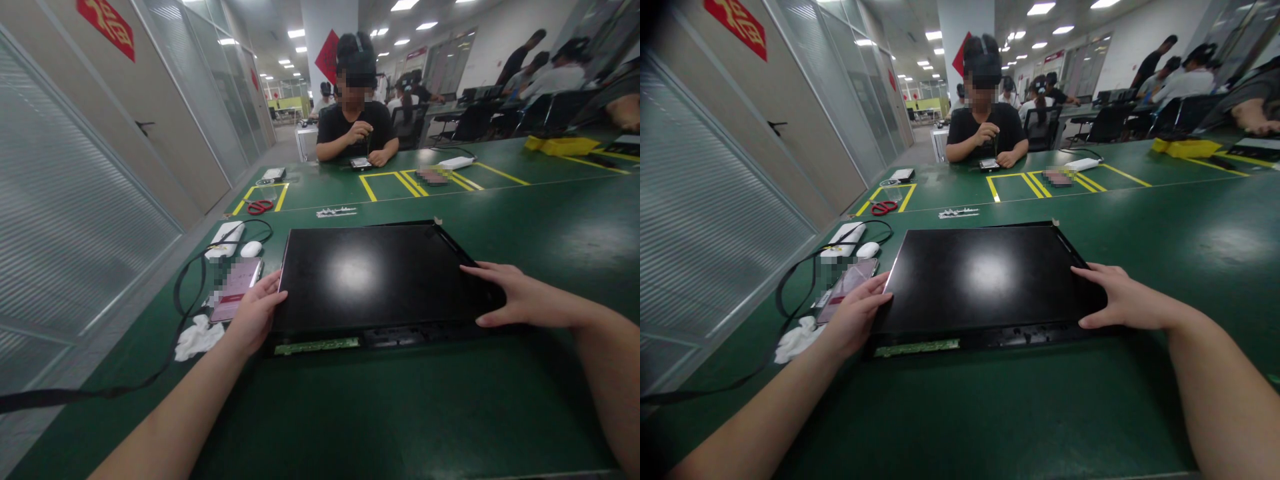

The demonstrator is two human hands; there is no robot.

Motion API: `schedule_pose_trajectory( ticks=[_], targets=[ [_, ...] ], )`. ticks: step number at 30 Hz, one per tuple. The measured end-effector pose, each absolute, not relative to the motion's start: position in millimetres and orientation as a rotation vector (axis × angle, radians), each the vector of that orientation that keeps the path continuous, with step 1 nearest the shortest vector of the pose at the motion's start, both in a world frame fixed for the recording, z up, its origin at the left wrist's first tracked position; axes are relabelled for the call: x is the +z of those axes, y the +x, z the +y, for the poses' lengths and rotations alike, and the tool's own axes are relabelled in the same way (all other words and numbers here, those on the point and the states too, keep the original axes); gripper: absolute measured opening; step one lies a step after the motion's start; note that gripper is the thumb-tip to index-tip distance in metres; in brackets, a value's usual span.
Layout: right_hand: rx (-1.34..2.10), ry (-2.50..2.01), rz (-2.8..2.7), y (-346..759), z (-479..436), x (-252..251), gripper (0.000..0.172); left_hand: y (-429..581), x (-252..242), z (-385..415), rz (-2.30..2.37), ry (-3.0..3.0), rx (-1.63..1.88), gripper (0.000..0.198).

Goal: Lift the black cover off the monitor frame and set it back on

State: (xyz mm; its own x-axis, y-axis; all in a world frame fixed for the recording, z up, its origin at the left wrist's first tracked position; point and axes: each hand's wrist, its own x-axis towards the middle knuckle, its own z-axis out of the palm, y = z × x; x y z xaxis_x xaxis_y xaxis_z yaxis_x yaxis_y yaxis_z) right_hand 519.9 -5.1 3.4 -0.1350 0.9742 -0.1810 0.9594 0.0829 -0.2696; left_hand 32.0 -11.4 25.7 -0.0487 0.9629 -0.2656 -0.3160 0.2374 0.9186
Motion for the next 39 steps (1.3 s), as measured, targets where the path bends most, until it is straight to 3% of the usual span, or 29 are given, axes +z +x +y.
schedule_pose_trajectory(
  ticks=[29,39],
  targets=[
    [0.467,-2.05,-2.329,516,-5,8,0.116,26,19,-9,1.146,0.787,1.16,0.07],
    [0.445,-2.049,-2.324,521,-3,3,0.118,17,13,-4,1.333,1.15,1.246,0.054]
  ],
)
